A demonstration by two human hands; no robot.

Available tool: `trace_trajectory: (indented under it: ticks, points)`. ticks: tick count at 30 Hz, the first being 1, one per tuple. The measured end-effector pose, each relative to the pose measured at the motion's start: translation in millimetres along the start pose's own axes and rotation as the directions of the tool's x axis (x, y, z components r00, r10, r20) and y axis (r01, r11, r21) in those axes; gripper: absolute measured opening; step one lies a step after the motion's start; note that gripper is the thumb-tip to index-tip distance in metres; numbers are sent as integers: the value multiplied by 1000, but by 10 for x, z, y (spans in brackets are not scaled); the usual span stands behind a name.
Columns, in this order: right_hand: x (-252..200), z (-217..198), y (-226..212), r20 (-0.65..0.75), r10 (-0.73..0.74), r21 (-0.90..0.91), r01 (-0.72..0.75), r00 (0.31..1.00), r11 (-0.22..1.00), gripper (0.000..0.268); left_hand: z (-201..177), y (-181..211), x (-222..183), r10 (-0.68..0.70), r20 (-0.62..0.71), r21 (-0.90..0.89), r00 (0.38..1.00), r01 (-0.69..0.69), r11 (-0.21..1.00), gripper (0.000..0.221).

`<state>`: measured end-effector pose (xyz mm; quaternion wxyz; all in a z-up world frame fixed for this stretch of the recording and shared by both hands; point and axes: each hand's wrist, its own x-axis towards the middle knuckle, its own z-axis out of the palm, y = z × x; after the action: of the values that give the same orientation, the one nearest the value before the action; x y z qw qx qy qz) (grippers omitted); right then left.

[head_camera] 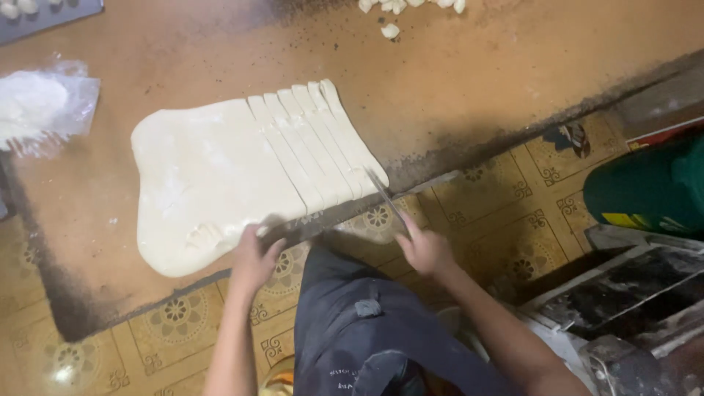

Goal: Cutting dough into small pieces and rolling them into balls for baking

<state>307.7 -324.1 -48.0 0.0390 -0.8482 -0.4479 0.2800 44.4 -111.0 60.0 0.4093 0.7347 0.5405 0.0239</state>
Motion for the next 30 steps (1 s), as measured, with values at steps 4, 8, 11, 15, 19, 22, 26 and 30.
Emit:
trace_trajectory:
  ticks: [4, 8, 11, 15, 19, 22, 26, 30]
  points:
    - [401, -966, -1147, 3, -159, 235, 153, 987, 960, 68, 155, 250, 95, 223, 18, 37, 975, -223, 974, 45]
    - [1053, -838, -1285, -70, -379, 344, 380, 923, 859, 83, 261, 388, 538, 355, 67, 59, 933, -358, 932, 44]
    - [1361, -395, -782, -150, -363, 473, 390, 919, 790, 67, 380, 471, 1110, 381, 95, 29, 920, -385, 922, 44]
    - [807, 268, 117, 153, -212, 929, -68, 965, 364, 43, 702, 398, 1952, 433, 176, 69, 884, -450, 890, 44]
    - [-294, 756, 867, 302, -326, 912, -171, 896, 374, 58, 897, 685, 3023, 557, 143, 4, 818, -563, 827, 36]
    - [-496, 823, 1052, 157, -317, 806, 64, 935, 588, 64, 1104, 863, 3728, 645, 42, 417, 763, -600, 682, 45]
    - [133, 326, 991, 292, 153, 564, -300, 944, 770, 58, 1409, 923, 4160, 436, 89, 687, 895, -373, 624, 70]
    - [1025, -143, 817, -112, -13, 553, 73, 994, 830, 49, 1456, 1096, 3872, 460, 138, 658, 877, -428, 620, 71]
